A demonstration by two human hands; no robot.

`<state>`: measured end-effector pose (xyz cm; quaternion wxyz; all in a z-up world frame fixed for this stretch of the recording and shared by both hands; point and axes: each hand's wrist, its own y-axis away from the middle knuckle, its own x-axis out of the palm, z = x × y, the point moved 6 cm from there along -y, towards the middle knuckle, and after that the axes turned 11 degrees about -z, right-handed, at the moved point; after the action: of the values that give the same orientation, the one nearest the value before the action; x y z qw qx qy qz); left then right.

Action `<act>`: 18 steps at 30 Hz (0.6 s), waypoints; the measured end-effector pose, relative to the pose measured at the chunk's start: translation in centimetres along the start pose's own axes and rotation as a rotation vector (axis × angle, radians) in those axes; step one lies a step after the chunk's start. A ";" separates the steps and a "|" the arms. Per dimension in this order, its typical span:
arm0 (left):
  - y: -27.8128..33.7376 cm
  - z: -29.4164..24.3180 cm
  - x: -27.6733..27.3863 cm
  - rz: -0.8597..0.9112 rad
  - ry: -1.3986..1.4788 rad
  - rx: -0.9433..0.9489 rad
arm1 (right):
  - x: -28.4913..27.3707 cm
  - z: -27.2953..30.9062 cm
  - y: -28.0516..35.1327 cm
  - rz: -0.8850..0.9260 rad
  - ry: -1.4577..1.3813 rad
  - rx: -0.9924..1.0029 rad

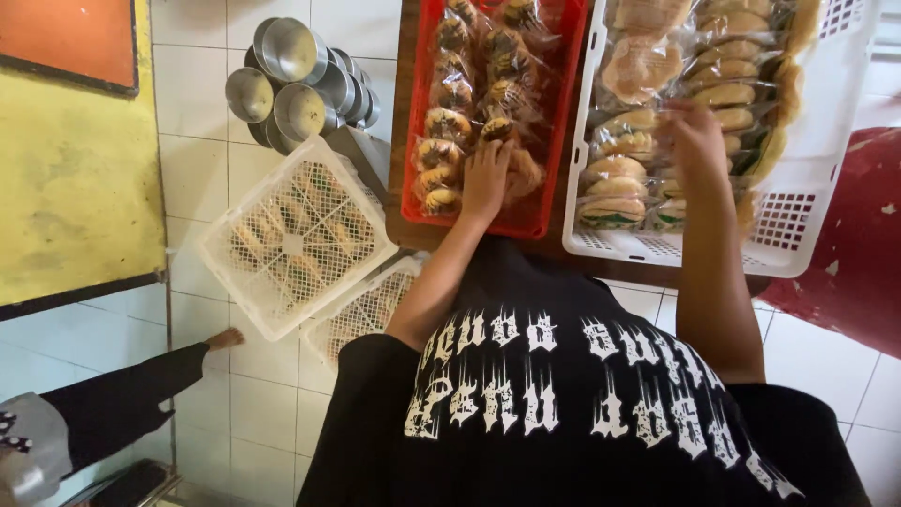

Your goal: Sorting individually wrapped bread items from a large crate into a smaller red basket.

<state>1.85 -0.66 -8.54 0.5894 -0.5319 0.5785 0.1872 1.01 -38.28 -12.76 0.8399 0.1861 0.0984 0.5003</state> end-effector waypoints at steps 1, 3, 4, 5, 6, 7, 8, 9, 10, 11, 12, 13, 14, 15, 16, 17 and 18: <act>-0.5 -0.5 -1.2 -0.002 0.001 -0.001 | 0.1 -0.5 -2.3 0.001 0.002 -0.002; -1.3 -0.7 -3.2 0.051 0.093 -0.127 | -0.7 -0.2 -6.8 -0.208 0.216 -0.291; -1.0 -0.5 -3.0 0.050 0.093 -0.129 | -0.4 -0.9 -8.8 -0.206 0.217 -0.292; -0.9 -0.4 -3.1 0.008 0.083 -0.114 | -0.4 -1.4 -10.7 -0.308 0.408 -0.340; -0.7 -0.2 -3.2 -0.033 0.071 -0.099 | -0.2 -1.9 -12.6 -0.409 0.599 -0.385; -0.9 0.0 -3.4 -0.034 0.068 -0.102 | 0.1 -1.9 -13.0 -0.404 0.599 -0.387; -1.0 0.3 -3.8 -0.051 0.072 -0.120 | 0.7 -1.2 -13.0 -0.444 0.676 -0.535; -1.2 0.6 -4.1 -0.068 0.075 -0.137 | 1.4 -0.5 -13.0 -0.482 0.750 -0.685; -1.0 1.0 -3.7 -0.067 0.073 -0.140 | 2.3 1.9 -11.4 -0.478 0.749 -0.685; -0.6 1.8 -3.1 -0.053 0.159 -0.217 | 2.8 2.7 -10.6 -0.401 0.646 -0.359; -0.3 2.4 -2.3 -0.039 0.248 -0.296 | 3.3 3.3 -9.3 -0.317 0.537 -0.038; -0.6 2.4 -2.8 -0.039 0.248 -0.300 | 3.6 4.1 -8.4 -0.315 0.540 -0.038; -0.8 2.2 -3.6 -0.090 0.323 -0.315 | 4.0 4.9 -7.1 -0.279 0.437 -0.068; -0.9 2.0 -4.3 -0.141 0.399 -0.329 | 4.3 5.7 -5.9 -0.243 0.333 -0.098; -1.2 1.5 -4.3 -0.143 0.398 -0.333 | 4.6 7.0 -3.3 -0.240 0.336 -0.098; -1.6 1.0 -4.2 -0.139 0.573 -0.363 | 4.8 8.7 -0.7 -0.256 0.161 -0.154; -2.0 0.6 -4.1 -0.137 0.747 -0.389 | 5.1 10.5 1.9 -0.269 -0.017 -0.209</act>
<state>2.73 0.73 -4.21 0.2391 -0.7017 0.6695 0.0478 5.63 -35.24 -2.32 0.9148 0.0870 0.0624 0.3894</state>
